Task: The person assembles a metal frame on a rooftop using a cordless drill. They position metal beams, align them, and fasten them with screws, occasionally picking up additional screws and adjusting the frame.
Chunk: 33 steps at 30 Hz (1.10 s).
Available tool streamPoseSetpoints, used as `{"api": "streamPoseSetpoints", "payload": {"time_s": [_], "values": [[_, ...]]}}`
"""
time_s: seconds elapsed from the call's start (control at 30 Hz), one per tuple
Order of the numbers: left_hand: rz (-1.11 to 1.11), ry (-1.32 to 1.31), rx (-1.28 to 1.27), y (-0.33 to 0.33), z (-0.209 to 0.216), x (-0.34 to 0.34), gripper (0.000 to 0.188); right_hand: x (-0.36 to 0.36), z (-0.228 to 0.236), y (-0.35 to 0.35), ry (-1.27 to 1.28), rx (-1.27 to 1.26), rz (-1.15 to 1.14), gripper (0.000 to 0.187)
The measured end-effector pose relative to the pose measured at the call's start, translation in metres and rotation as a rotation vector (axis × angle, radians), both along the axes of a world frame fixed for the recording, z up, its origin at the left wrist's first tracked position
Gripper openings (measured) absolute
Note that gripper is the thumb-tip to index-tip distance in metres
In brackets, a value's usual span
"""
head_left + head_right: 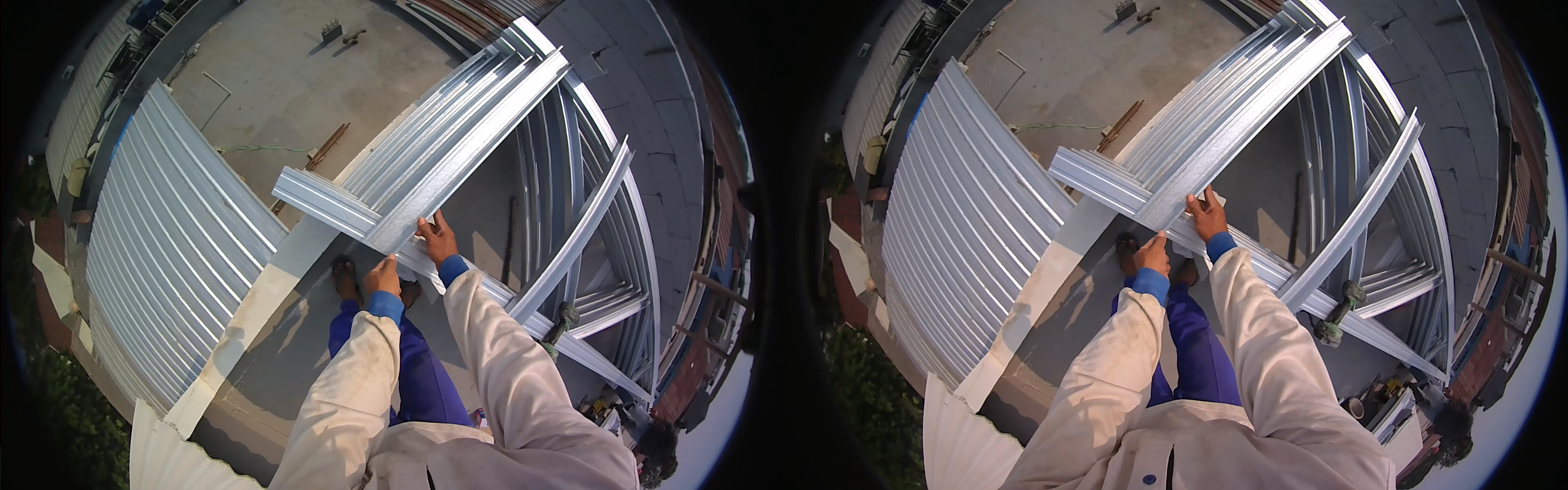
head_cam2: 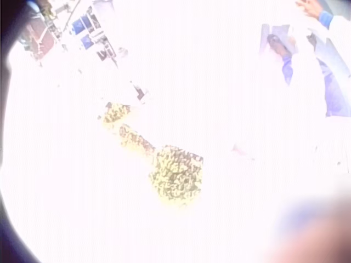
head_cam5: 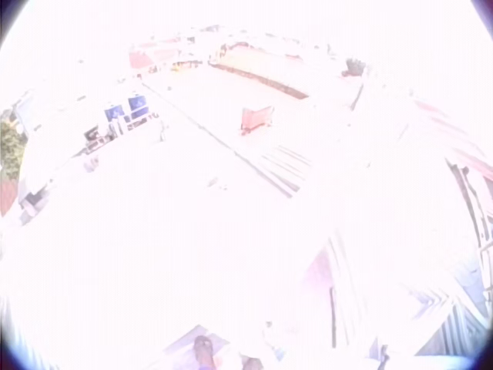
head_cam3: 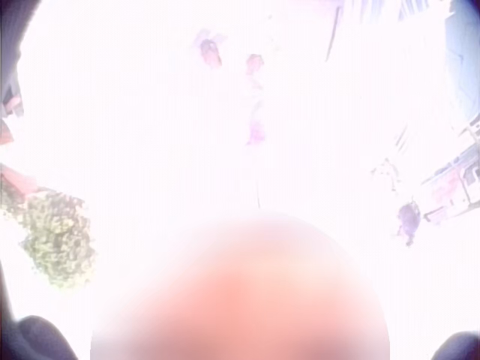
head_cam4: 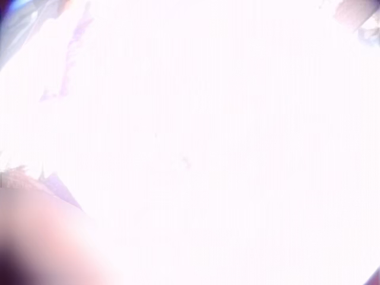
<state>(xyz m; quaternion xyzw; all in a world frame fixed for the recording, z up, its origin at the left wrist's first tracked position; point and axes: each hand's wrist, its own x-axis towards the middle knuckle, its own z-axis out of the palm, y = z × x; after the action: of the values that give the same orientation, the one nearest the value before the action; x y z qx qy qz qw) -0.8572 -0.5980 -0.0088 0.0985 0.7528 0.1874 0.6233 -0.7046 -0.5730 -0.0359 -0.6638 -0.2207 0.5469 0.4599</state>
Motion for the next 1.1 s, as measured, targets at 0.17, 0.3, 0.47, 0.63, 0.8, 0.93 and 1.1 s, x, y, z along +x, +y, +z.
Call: {"api": "streamPoseSetpoints", "payload": {"time_s": [0.17,0.3,0.47,0.63,0.8,0.93,1.1], "values": [[0.027,-0.056,-0.001,0.005,0.009,-0.001,0.034,-0.002,0.005,0.000,-0.015,-0.122,-0.044,0.067],[0.027,-0.134,-0.055,0.009,0.019,-0.006,0.030,-0.002,0.005,0.000,-0.006,-0.012,-0.055,0.071],[-0.024,-0.184,-0.094,0.010,0.015,-0.020,0.029,0.000,0.005,0.001,-0.113,-0.214,-0.034,0.076],[0.000,-0.344,-0.108,-0.003,0.027,-0.076,0.027,0.001,0.090,0.011,-0.429,-0.093,-0.131,0.069],[-0.146,-0.511,-0.117,-0.004,0.064,-0.164,0.019,-0.024,0.360,-0.015,-0.184,0.586,-0.328,0.028],[-0.228,-0.571,-0.111,0.004,0.107,-0.212,0.021,-0.079,0.608,-0.069,0.168,1.360,-0.168,0.011],[-0.363,-0.720,-0.091,0.022,0.157,-0.194,0.028,-0.116,0.689,-0.082,0.160,1.359,0.318,0.012]]}}
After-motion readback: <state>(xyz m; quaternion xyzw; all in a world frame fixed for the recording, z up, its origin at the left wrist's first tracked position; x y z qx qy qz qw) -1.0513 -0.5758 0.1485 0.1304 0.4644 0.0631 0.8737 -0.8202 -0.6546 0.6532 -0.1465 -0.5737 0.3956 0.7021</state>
